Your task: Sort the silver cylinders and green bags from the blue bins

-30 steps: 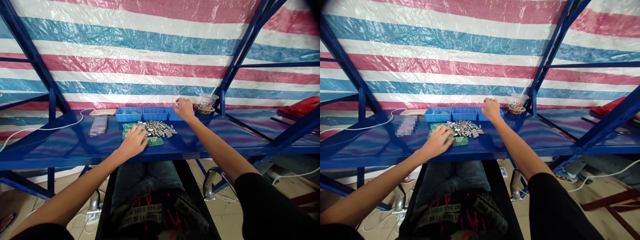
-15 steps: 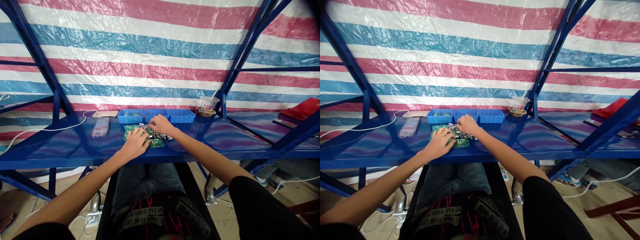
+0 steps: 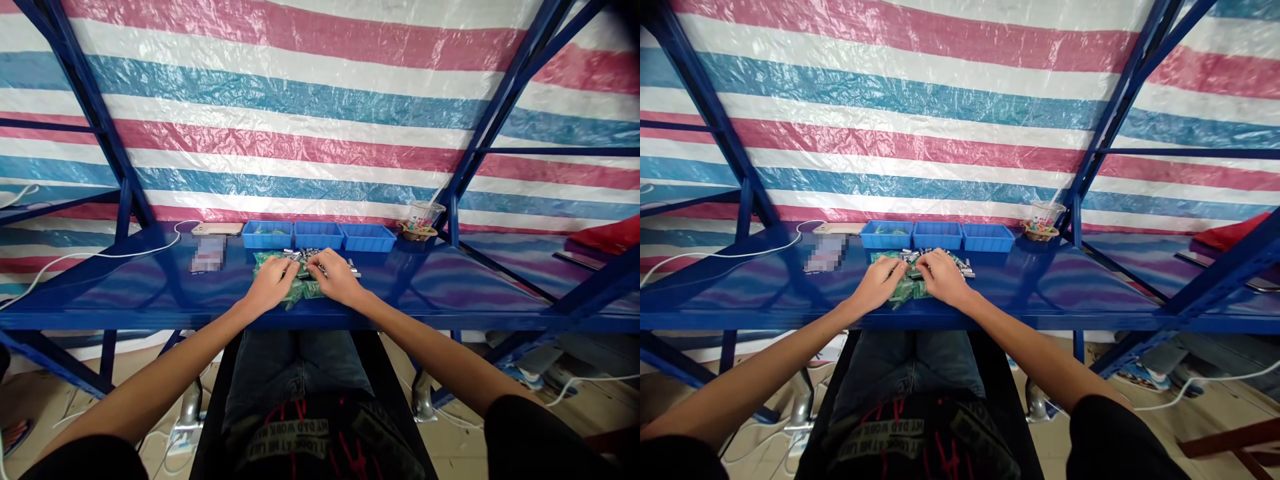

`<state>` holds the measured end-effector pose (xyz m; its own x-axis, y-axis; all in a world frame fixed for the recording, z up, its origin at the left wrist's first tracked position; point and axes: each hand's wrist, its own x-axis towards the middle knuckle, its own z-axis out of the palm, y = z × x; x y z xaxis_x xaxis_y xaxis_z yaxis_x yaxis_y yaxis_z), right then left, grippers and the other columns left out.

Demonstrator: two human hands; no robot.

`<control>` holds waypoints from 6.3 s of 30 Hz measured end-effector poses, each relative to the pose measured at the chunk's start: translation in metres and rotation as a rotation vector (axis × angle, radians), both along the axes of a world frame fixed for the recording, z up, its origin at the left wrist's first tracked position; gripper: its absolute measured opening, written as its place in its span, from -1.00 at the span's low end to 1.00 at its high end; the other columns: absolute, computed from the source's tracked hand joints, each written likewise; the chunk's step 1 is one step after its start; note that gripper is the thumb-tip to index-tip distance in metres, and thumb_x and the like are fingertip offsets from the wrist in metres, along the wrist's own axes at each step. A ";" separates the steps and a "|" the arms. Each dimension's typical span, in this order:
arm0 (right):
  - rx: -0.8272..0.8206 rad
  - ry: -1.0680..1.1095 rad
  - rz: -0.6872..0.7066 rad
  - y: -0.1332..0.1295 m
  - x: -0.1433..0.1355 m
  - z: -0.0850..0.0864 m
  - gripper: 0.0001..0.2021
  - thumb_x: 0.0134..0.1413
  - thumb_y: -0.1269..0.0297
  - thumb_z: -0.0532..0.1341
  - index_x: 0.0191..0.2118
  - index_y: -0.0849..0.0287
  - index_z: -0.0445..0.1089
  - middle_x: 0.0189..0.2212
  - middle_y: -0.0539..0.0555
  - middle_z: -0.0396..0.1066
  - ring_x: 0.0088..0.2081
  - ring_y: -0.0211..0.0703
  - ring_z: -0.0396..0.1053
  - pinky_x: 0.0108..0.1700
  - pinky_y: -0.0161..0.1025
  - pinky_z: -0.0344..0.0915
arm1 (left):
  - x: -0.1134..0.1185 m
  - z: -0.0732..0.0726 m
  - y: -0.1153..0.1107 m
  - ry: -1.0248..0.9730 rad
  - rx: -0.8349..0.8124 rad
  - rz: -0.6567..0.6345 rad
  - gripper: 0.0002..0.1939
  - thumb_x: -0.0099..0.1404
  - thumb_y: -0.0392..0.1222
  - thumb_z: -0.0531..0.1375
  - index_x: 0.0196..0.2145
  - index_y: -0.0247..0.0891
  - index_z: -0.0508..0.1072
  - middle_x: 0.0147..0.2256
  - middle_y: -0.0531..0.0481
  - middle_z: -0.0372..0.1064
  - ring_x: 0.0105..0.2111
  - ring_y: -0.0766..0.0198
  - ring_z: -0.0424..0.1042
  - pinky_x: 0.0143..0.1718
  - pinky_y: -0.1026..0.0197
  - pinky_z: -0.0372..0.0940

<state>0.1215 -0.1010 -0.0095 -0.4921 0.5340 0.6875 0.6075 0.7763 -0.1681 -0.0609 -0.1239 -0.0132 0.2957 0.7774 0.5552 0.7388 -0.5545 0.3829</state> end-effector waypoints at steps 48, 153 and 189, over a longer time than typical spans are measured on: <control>0.038 -0.047 -0.106 -0.017 0.011 -0.015 -0.87 0.17 0.35 0.06 -0.30 0.20 0.34 -0.36 0.16 0.35 -0.26 -0.01 0.21 -0.16 -0.08 0.15 | 0.007 -0.011 -0.002 0.377 0.211 -0.079 -0.81 0.35 -0.16 0.04 -0.25 -0.22 0.43 -0.28 -0.05 0.42 -0.20 0.12 0.31 -0.19 0.09 0.14; 0.119 -0.178 -0.320 -0.016 0.048 -0.020 -0.87 0.07 0.31 0.19 -0.46 0.20 0.35 -0.39 0.18 0.34 -0.24 0.03 0.20 -0.23 -0.08 0.15 | 0.003 -0.009 -0.002 0.417 0.321 -0.084 -0.76 0.36 -0.15 0.02 -0.37 -0.26 0.40 -0.31 -0.07 0.42 -0.21 0.11 0.33 -0.16 0.02 0.03; -0.161 0.114 0.134 -0.022 0.023 -0.009 -0.80 0.22 0.30 0.04 -0.40 0.17 0.31 -0.50 0.02 0.32 -0.42 -0.21 0.29 -0.35 -0.26 0.19 | 0.028 -0.014 -0.017 0.044 0.312 -0.149 -0.88 0.28 -0.30 0.08 -0.22 -0.26 0.37 -0.30 -0.06 0.40 -0.23 0.15 0.31 -0.16 0.11 0.25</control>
<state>0.1444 -0.1235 -0.0186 -0.4897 0.5767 0.6540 0.4711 0.8061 -0.3580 -0.0327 -0.1405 -0.0271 0.4217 0.5188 0.7436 0.6532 -0.7426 0.1477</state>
